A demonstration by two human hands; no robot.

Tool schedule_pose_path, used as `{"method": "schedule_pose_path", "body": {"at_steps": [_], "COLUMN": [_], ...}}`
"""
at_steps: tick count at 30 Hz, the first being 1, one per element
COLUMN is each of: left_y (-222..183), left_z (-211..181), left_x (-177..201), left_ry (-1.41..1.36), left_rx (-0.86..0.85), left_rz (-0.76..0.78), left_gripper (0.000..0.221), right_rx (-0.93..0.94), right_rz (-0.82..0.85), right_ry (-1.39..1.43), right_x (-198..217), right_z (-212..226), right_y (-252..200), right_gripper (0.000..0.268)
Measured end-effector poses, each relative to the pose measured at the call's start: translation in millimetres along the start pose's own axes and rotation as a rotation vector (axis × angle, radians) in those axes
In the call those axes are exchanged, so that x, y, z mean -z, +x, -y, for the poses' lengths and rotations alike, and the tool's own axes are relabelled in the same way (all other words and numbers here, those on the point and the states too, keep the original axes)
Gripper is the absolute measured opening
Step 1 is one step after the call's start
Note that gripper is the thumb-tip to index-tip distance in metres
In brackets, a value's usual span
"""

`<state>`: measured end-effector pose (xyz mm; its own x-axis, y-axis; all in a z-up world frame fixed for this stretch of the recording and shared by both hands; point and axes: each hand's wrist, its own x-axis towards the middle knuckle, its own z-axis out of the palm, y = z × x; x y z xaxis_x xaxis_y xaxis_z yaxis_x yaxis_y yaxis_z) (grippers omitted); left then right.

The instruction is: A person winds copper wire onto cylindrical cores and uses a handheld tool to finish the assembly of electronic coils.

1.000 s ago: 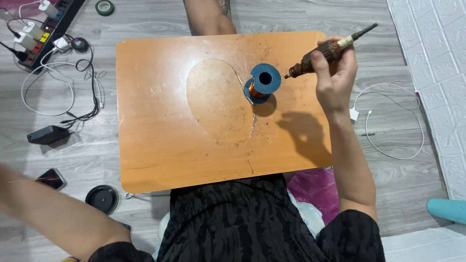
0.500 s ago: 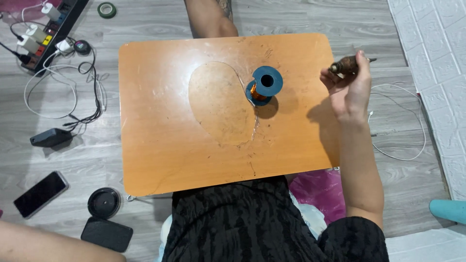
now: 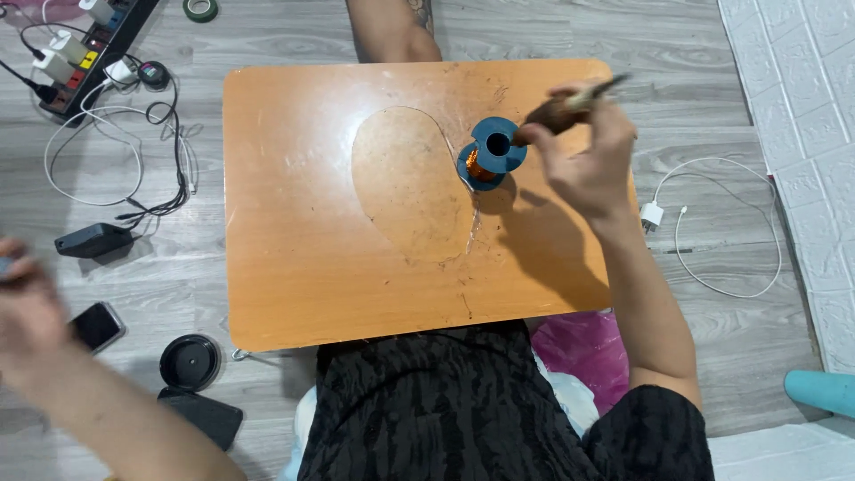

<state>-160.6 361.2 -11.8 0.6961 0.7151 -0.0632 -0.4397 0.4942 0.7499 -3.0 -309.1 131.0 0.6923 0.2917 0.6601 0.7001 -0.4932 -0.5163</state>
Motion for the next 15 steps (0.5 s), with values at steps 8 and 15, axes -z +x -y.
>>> {"method": "schedule_pose_path", "body": {"at_steps": [8,15], "left_y": [-101.1,-141.3], "left_z": [56.6,138.5], "left_x": [-170.8,-223.6], "left_ry": [0.305,0.294], "left_rx": [0.293,0.497], "left_rz": [0.524,0.839], "left_gripper": [0.038,0.044], "right_rx": [0.047,-0.052], "right_rz": [0.162,-0.052], "right_ry": [-0.471,-0.168], "right_x": [-25.8,-27.7], "right_z": [5.9,-10.0], "right_y": [9.5,-11.2], "right_gripper": [0.041,0.051]}}
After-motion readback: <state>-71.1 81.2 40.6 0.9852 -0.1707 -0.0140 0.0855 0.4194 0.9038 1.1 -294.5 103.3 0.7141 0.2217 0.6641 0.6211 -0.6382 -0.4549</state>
